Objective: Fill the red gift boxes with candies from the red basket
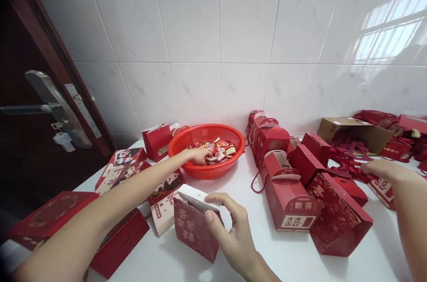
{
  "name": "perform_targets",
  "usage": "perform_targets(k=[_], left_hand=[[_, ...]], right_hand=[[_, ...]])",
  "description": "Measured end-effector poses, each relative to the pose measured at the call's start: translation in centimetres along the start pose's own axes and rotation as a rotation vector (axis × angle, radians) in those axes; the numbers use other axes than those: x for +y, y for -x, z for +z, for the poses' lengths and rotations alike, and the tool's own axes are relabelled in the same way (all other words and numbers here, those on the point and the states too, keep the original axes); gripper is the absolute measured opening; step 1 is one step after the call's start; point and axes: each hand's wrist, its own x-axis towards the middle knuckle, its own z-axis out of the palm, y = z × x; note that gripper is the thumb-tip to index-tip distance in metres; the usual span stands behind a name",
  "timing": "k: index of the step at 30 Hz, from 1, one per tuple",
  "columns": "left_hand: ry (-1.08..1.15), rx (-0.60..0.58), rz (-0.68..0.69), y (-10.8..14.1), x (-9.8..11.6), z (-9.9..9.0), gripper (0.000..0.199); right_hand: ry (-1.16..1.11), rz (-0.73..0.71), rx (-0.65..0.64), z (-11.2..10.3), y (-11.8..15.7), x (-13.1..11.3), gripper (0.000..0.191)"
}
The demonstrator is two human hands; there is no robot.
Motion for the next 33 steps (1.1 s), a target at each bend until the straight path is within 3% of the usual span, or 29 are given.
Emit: perform_targets(k=[7, 15, 24, 30, 33], left_hand=[[0.361, 0.185, -0.01, 0.9, -2.1, -1.8, 0.015], [0.677, 0.234, 0.02, 2.1, -2.3, -1.9, 0.016], [0.666, 0.377, 0.046, 1.5, -2.7, -2.0, 0.017], [0.67, 0.464, -0.026, 1.1, -3.2, -2.0, 0.033], [0.707, 0.475, -0.06, 1.0, -3.2, -1.9, 0.031]], right_hand=[[0.009, -0.007, -0.01, 0.1, 0.0, 0.1, 0.018], [0.02, 0.0, -0.008, 0.0, 0.0, 0.3, 0.02], [0.042, 0.003, -0.011, -0.1, 0.0, 0.2, 0.022], [0.04, 0.013, -0.02, -0.2, -0.1, 0.0, 0.022], [0.043, 0.012, -0.026, -0.1, -0.1, -0.1, 0.023]])
